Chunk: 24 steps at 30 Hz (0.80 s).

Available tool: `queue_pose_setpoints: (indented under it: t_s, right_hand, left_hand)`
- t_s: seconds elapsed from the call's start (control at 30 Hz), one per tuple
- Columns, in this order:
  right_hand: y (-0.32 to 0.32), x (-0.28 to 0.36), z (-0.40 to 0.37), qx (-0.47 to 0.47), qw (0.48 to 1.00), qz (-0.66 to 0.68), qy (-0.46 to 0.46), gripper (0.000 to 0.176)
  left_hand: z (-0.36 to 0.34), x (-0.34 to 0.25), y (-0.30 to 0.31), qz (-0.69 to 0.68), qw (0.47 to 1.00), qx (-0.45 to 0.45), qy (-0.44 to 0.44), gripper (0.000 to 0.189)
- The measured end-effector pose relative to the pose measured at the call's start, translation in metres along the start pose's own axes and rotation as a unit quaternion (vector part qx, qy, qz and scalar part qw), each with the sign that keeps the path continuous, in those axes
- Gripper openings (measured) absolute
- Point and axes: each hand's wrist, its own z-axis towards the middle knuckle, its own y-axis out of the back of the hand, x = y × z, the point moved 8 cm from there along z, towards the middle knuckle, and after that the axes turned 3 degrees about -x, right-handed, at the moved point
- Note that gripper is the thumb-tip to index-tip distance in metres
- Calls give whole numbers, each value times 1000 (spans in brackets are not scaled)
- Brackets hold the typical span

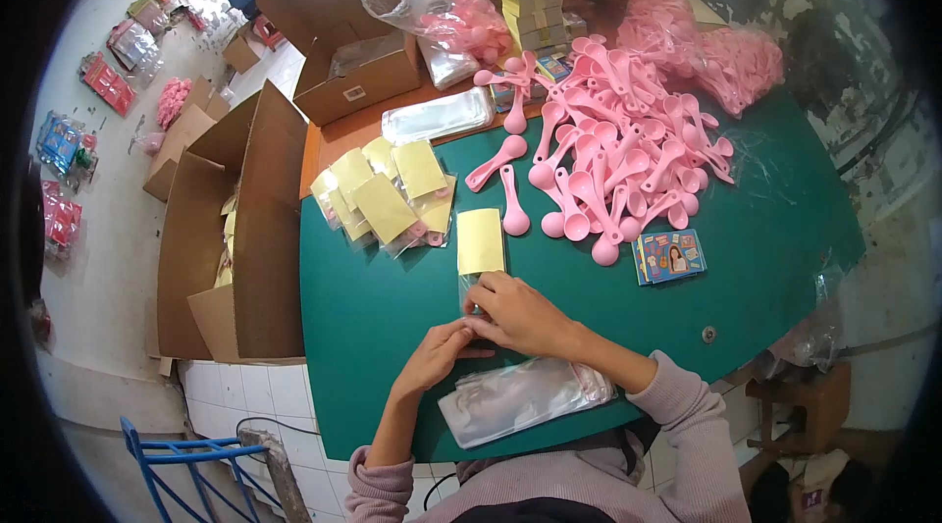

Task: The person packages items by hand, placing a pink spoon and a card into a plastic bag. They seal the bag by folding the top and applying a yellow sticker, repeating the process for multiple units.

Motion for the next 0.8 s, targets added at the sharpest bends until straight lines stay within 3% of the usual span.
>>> queue_pose_setpoints:
  t_s: [0.03, 0.1, 0.23, 0.33, 0.4, 0.5, 0.67, 0.73, 0.8]
  right_hand:
    - [-3, -3, 0, 44, 998, 34, -23, 18]
    - [-2, -4, 0, 58, 998, 34, -13, 18]
    - [-4, 3, -2, 70, 997, -13, 26, 16]
    - [-4, 8, -3, 73, 994, -48, 58, 15]
    - [-5, 12, -4, 76, 992, -74, 69, 15]
    - [-14, 17, -9, 72, 984, -121, 113, 15]
    - [-17, 21, -17, 79, 970, -130, 188, 13]
    - [-5, 20, -21, 175, 974, 74, 126, 13]
    - [25, 18, -28, 223, 958, 162, 77, 15]
  left_hand:
    - [0, -1, -1, -2, 1000, -1, 0, 34]
    - [-3, -12, -6, 49, 998, 9, -33, 38]
    - [-3, -12, -7, -1, 998, 21, -57, 39]
    - [-1, -4, -7, -105, 994, 35, -27, 42]
    - [2, 4, -3, -203, 979, -4, 20, 39]
    - [9, 12, 13, -100, 991, -68, 56, 38]
    - [12, 9, 11, -85, 991, -94, 49, 33]
    - [10, 0, 10, -113, 986, -109, 52, 32]
    - [9, -11, 8, -214, 970, -105, 45, 32]
